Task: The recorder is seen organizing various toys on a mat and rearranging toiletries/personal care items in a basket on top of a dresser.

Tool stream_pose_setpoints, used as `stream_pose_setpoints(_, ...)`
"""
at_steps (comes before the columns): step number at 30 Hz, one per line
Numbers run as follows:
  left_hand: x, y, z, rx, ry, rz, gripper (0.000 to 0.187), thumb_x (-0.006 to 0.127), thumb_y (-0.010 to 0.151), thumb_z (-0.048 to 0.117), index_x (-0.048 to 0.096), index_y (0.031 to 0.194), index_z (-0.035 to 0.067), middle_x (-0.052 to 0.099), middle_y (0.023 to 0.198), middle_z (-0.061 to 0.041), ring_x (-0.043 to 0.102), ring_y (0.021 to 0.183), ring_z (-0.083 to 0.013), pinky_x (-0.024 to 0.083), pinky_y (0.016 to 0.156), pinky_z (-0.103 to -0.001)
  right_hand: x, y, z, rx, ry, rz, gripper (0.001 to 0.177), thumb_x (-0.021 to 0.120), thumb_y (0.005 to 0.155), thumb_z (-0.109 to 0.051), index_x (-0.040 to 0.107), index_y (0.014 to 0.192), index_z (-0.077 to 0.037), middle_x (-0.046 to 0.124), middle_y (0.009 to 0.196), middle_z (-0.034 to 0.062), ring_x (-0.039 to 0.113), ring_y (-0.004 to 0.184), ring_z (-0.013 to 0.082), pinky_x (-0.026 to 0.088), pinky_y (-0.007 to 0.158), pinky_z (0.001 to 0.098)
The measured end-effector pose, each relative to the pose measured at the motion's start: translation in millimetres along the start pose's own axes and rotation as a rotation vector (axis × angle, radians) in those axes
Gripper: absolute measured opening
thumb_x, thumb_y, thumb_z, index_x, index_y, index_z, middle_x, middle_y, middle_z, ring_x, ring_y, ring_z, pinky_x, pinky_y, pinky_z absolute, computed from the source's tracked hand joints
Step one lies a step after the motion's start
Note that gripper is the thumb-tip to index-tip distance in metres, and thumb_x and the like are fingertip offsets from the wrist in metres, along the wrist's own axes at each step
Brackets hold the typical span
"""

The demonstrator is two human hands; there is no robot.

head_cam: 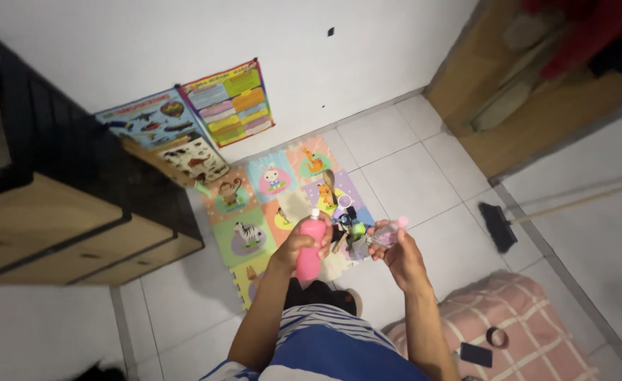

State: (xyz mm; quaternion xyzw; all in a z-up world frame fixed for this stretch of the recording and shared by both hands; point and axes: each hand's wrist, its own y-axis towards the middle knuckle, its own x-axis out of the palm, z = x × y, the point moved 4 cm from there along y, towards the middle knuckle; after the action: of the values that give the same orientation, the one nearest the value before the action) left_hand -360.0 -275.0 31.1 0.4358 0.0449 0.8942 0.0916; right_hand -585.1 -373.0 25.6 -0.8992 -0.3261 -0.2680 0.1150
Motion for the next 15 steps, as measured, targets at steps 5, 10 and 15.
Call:
stream_pose_setpoints(5, 16, 27, -33, -0.015, 0.051, 0.048, 0.051, 0.061, 0.068, 0.003, 0.056, 0.119, 0.001, 0.058, 0.086, -0.009, 0.059, 0.07, -0.0185, 0.05, 0.067, -0.032, -36, 16, -17, 0.098, -0.062, -0.002, 0.061, 0.054, 0.102, -0.057, 0.06, 0.124, -0.001, 0.073, 0.101, 0.0159, 0.069, 0.075, 0.0257, 0.056, 0.066, 0.0348)
stream_pose_setpoints(10, 12, 40, -68, -0.017, 0.063, 0.173, 0.062, 0.056, 0.057, 0.0, 0.058, 0.119, -0.001, 0.062, 0.086, -0.011, 0.061, 0.075, -0.021, 0.052, 0.07, -0.033, -76, 27, -11, 0.144, -0.106, 0.052, 0.052, 0.056, 0.101, -0.053, 0.062, 0.121, -0.005, 0.073, 0.099, 0.0141, 0.069, 0.08, 0.0216, 0.056, 0.067, 0.0346)
stream_pose_setpoints(15, -9, 35, -92, -0.014, 0.412, 0.403, 0.054, 0.061, 0.069, -0.007, 0.058, 0.121, 0.003, 0.063, 0.101, -0.009, 0.065, 0.094, -0.0187, 0.055, 0.083, -0.035, -129, 33, 13, 0.07, -0.27, 0.153, 0.034, 0.059, 0.109, -0.035, 0.065, 0.121, -0.004, 0.068, 0.104, 0.0038, 0.063, 0.092, 0.0115, 0.053, 0.081, 0.0283)
